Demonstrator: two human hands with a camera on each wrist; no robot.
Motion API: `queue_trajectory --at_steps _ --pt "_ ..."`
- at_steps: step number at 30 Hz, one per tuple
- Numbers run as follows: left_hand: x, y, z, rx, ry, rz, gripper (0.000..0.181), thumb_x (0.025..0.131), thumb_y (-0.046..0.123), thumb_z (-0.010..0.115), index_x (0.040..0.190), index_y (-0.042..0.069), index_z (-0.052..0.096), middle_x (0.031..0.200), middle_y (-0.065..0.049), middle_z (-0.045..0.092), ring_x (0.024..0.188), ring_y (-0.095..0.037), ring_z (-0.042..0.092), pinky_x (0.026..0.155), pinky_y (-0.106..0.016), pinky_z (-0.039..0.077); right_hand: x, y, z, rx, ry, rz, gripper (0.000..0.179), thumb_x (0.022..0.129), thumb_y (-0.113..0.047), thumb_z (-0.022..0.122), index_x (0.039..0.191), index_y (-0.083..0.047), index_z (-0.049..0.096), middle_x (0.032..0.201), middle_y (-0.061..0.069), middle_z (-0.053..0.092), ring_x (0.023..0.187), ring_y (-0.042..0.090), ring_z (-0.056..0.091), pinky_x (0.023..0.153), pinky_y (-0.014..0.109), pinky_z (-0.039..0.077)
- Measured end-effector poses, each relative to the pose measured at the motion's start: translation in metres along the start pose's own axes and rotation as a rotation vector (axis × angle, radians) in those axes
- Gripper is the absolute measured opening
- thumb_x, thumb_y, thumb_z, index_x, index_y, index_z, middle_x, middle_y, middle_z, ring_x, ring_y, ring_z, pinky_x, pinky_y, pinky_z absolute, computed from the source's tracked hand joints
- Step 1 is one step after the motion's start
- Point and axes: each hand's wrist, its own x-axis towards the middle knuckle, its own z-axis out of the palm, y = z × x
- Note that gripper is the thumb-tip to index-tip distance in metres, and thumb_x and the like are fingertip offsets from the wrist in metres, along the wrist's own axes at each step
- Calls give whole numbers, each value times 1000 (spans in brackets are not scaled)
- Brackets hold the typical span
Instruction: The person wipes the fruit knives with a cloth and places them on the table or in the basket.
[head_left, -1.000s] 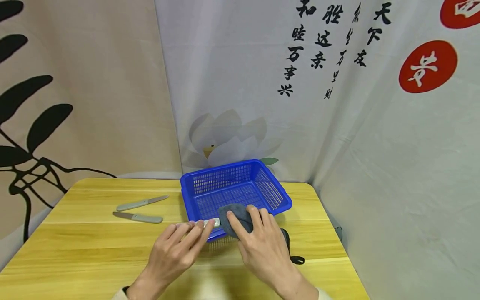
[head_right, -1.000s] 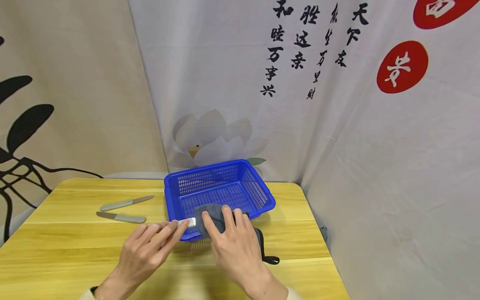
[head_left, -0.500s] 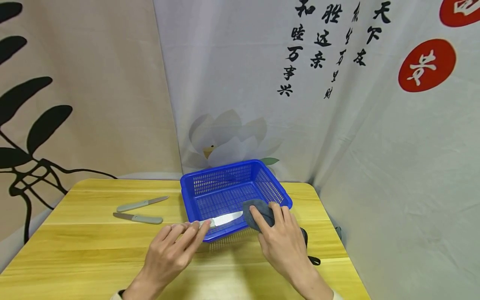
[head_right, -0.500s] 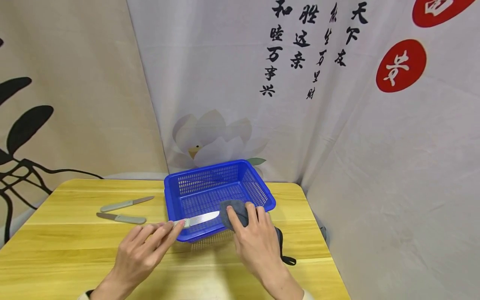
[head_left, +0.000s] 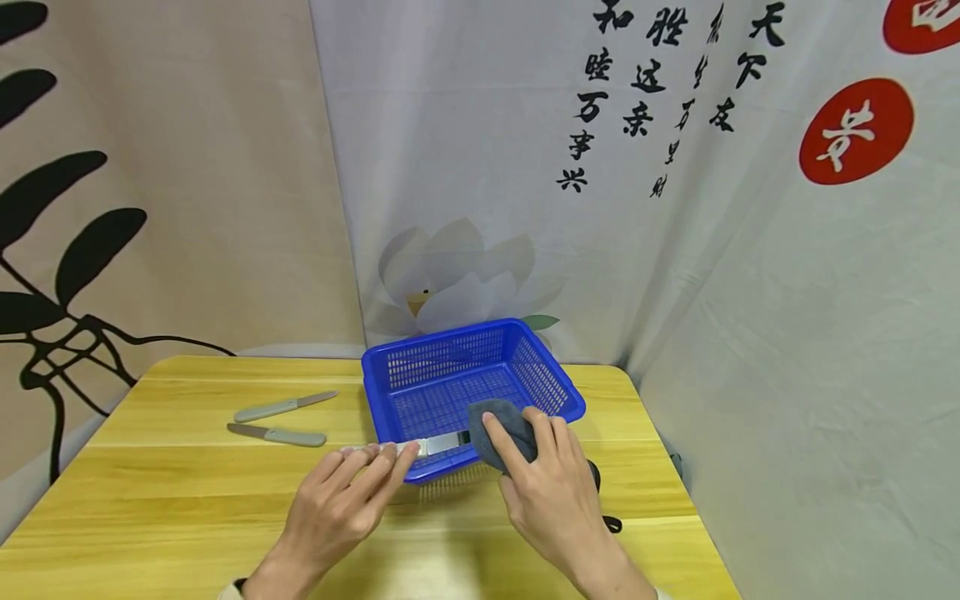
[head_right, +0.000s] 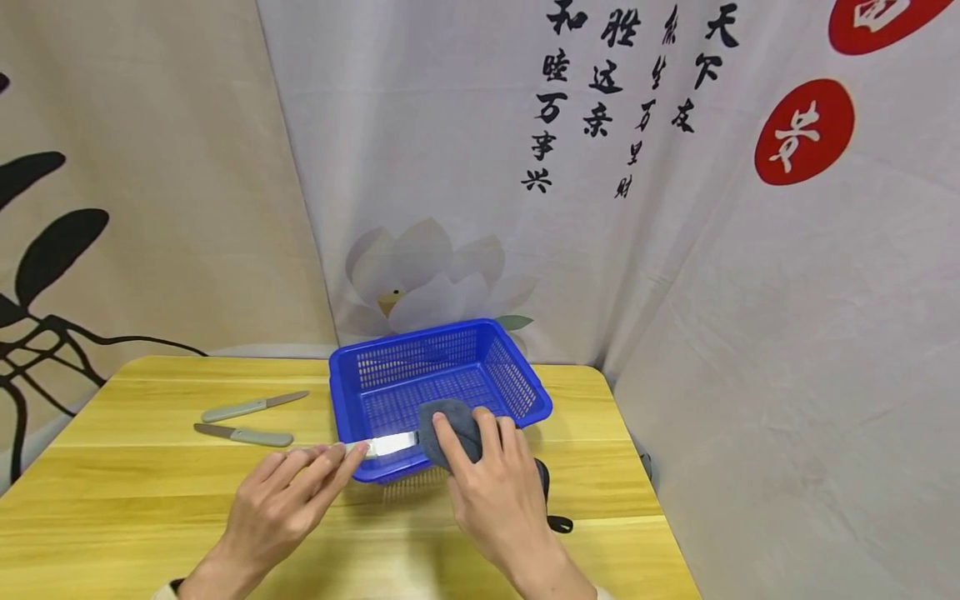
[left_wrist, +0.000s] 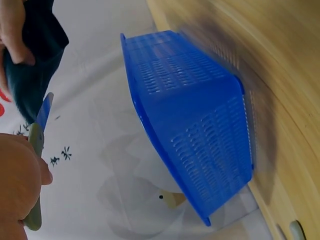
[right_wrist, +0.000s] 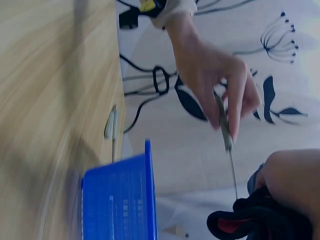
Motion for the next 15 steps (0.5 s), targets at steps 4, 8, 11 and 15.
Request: queue_trajectory --at_steps 4,8,11,15 --pt "1 1 3 -3 7 18 37 113 -8 53 111 7 87 91 -6 75 76 -20 63 63 -29 50 8 -18 0 -30 -32 -47 69 88 -21 82 155 -27 67 133 20 66 101 30 57 86 40 55" --pt "3 3 6 -4 29 33 36 113 -7 54 108 7 87 89 -5 75 75 -19 62 62 -28 49 12 -33 2 -70 -68 -96 71 87 -28 88 155 -28 67 133 18 66 99 28 56 85 36 55" --pt "4 4 7 -7 49 33 36 113 -6 55 105 7 87 88 -4 76 74 -18 62 62 -28 48 13 -38 3 -83 -71 -118 69 88 -31 88 154 -27 68 132 18 66 98 28 56 84 35 54" --pt "5 4 10 -10 87 22 36 111 -9 56 102 7 88 86 -4 76 72 -18 61 59 -27 45 14 -38 4 -81 -53 -122 64 90 -29 84 152 -26 69 130 17 66 96 28 55 82 36 52"
